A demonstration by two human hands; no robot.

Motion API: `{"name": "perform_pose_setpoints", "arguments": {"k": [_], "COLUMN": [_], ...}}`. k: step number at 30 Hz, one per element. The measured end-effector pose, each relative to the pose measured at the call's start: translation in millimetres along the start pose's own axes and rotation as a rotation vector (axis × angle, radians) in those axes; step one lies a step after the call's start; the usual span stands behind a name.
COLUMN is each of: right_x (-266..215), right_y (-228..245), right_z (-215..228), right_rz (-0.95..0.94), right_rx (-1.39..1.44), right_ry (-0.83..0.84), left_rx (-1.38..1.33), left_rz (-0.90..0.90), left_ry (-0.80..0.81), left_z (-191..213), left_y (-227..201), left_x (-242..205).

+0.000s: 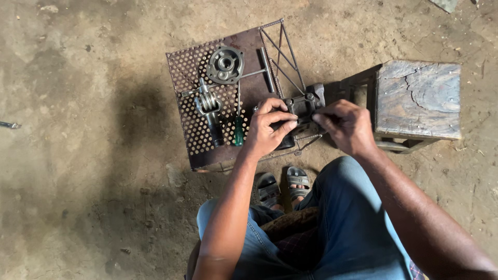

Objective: The person assembles an engine block by inserting a crankshaft, placing a cylinder liner, and securing a cylinder head with bolts. They use a screwdriver to tighten the bolts and adjust the components on a perforated metal workbench.

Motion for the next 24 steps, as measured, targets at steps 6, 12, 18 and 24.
{"name": "perform_pose_setpoints", "arguments": {"k": [6,12,18,24], "right_x": [-5,-3,13,16], "right_y": [-53,-27,9,14], "right_z": [-9,-23,-15,-13], "right_rz": [-0.406,-0.452,-0.439,-0.436], "right_rx": [0.166,0.284,0.165,0.193], "right_ry": [-0.077,0.136,0.111,0.144], "left_rx": [0.033,0.240,0.174,0.009], "left_rz": [0.444,0.545,0.883,1.162], "left_ry": [-0.470,-0.514,-0.490,-0.443], "left_z": [13,7,17,28], "left_y": [39,49,51,74], "left_x": [-9,-18,-18,-22]}}
Point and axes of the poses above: each hand's wrist, its own x-axis towards the middle knuckle, its own z-axis out of the back of the hand, y = z × x, the point moved 1 cm from there along x, towards the middle knuckle, and after that the axes turned 13 degrees about -x, right-handed, at the moved point
